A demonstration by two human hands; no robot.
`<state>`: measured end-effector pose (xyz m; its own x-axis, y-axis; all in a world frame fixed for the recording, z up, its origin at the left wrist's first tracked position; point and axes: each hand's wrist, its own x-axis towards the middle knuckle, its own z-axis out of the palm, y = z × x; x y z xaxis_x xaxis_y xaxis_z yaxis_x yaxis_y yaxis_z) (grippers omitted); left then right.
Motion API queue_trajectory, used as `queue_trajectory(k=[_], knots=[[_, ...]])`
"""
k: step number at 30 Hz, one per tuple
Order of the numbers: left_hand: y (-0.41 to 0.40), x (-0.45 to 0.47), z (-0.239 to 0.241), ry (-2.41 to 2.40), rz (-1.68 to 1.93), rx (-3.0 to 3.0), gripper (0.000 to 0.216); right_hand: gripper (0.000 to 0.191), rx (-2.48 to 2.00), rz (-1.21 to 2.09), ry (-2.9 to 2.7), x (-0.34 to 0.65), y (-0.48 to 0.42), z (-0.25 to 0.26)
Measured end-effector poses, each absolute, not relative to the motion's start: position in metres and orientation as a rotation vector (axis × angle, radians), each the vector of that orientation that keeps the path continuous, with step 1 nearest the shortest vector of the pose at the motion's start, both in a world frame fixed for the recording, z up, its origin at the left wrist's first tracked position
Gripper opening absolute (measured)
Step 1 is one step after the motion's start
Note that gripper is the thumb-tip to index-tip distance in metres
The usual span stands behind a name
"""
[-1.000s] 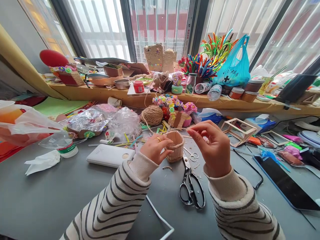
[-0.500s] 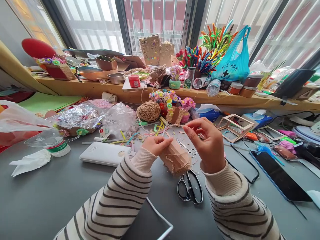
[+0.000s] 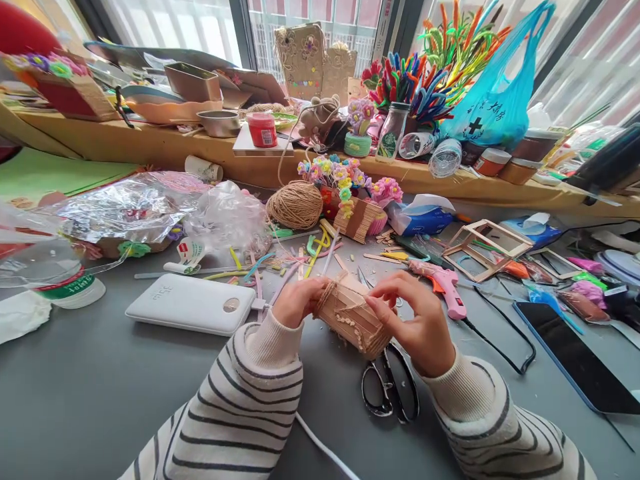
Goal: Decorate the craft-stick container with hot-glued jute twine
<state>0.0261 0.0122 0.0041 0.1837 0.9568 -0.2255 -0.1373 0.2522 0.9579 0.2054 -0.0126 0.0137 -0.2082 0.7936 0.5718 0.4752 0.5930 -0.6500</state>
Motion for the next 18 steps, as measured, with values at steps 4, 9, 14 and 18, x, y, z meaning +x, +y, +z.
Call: queue_trajectory(k=[4, 9, 14, 18], knots=[[0.002, 0.031, 0.007, 1.076, 1.058, 0.997, 0.04, 0.002, -1.026, 0.457, -1.869, 0.204, -0.017, 0.011], [-0.007, 0.038, 0.006, 1.234, 1.107, 1.112, 0.036, 0.004, -0.992, 0.367, -1.905, 0.202, -0.022, 0.009], [-0.007, 0.037, 0.008, 1.241, 1.095, 1.102, 0.033, 0.004, -1.007, 0.404, -1.898, 0.202, -0.025, 0.009], [-0.006, 0.037, 0.01, 1.214, 1.082, 1.039, 0.034, 0.005, -1.03, 0.406, -1.872, 0.203, -0.026, 0.008]])
